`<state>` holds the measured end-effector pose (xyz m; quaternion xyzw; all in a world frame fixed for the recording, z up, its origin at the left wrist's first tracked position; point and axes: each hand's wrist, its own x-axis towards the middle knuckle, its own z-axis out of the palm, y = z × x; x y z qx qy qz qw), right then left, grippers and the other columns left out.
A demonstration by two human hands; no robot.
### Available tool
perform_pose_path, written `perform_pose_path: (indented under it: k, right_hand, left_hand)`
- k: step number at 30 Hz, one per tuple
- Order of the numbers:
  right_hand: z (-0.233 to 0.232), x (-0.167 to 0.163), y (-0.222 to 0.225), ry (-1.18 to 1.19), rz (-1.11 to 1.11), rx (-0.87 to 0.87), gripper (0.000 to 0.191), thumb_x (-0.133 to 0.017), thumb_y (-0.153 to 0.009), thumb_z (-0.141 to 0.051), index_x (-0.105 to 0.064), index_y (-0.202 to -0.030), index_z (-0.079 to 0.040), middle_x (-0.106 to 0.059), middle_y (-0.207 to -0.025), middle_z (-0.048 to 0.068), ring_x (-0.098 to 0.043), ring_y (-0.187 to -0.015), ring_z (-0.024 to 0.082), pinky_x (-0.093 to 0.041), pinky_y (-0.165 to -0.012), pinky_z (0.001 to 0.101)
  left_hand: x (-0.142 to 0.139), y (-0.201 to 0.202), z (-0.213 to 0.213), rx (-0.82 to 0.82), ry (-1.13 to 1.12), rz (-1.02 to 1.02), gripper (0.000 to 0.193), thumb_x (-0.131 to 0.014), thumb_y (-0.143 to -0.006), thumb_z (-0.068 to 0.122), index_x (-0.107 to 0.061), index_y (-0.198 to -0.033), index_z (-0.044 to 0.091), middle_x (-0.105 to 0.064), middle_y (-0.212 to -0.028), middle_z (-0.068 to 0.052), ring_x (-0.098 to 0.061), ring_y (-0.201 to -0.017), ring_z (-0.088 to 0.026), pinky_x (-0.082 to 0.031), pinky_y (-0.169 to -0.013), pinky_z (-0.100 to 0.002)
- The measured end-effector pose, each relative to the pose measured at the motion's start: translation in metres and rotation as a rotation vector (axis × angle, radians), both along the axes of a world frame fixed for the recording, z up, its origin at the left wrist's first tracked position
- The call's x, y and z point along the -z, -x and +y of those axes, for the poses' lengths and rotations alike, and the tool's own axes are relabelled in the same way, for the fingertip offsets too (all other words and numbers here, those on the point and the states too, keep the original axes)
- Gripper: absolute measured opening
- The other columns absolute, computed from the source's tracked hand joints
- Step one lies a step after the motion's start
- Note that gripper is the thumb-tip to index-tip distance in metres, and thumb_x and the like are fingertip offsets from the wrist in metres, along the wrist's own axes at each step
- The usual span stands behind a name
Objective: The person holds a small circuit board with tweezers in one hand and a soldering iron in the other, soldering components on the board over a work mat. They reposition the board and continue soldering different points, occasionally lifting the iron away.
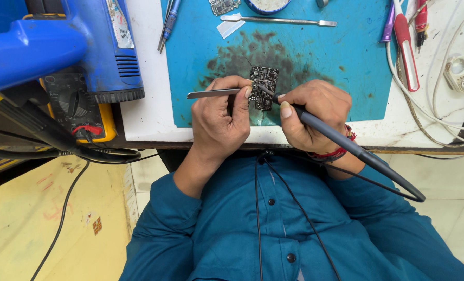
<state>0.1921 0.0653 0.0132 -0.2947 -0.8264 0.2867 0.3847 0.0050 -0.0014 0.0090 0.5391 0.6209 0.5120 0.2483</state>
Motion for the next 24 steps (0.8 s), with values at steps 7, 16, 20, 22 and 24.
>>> perform_pose_path:
  k: [7, 16, 20, 22, 24]
  right_hand:
    - [0.0000, -0.0008, -0.0001, -0.010, -0.014, 0.003, 0.009, -0.069, -0.097, -0.009, -0.064, -0.093, -0.002, -0.071, -0.085, 0.012, -0.067, -0.071, 0.027, -0.051, -0.061, 0.0338]
    - [-0.0001, -0.0018, 0.0004, -0.006, -0.014, 0.000, 0.009, -0.069, -0.097, -0.008, -0.064, -0.093, -0.002, -0.071, -0.084, 0.012, -0.067, -0.071, 0.027, -0.051, -0.062, 0.0341]
    - [-0.0002, -0.0020, 0.0002, -0.010, -0.020, 0.003, 0.008, -0.069, -0.096, -0.008, -0.065, -0.093, -0.002, -0.070, -0.084, 0.012, -0.067, -0.071, 0.027, -0.051, -0.062, 0.0344]
    - [-0.0001, -0.0018, 0.0001, -0.011, -0.018, 0.001, 0.008, -0.069, -0.097, -0.008, -0.065, -0.093, -0.002, -0.070, -0.084, 0.012, -0.067, -0.071, 0.027, -0.050, -0.061, 0.0344]
    - [0.0002, -0.0016, -0.0001, -0.009, -0.013, -0.008, 0.008, -0.069, -0.097, -0.008, -0.064, -0.093, -0.003, -0.071, -0.084, 0.011, -0.067, -0.071, 0.027, -0.051, -0.062, 0.0343]
  left_hand:
    - [0.0003, -0.0001, -0.0004, 0.003, -0.003, -0.006, 0.002, -0.068, -0.103, 0.002, -0.067, -0.105, 0.000, -0.072, -0.100, -0.009, -0.065, -0.067, -0.013, -0.050, -0.061, -0.027]
    - [0.0003, -0.0002, -0.0003, -0.003, 0.002, -0.002, 0.003, -0.068, -0.103, 0.002, -0.067, -0.105, 0.000, -0.072, -0.099, -0.009, -0.066, -0.067, -0.014, -0.050, -0.061, -0.028]
    - [0.0001, 0.0000, 0.0000, -0.002, -0.001, 0.001, 0.003, -0.068, -0.103, 0.002, -0.067, -0.105, 0.001, -0.072, -0.100, -0.009, -0.066, -0.068, -0.014, -0.050, -0.061, -0.028]
    - [-0.0002, -0.0003, -0.0003, -0.001, -0.002, -0.006, 0.003, -0.068, -0.104, 0.003, -0.067, -0.105, 0.001, -0.072, -0.101, -0.009, -0.066, -0.069, -0.014, -0.051, -0.062, -0.028]
    - [0.0000, -0.0001, -0.0003, -0.002, 0.004, -0.002, 0.003, -0.068, -0.103, 0.002, -0.067, -0.105, 0.000, -0.072, -0.100, -0.009, -0.066, -0.068, -0.013, -0.050, -0.061, -0.028]
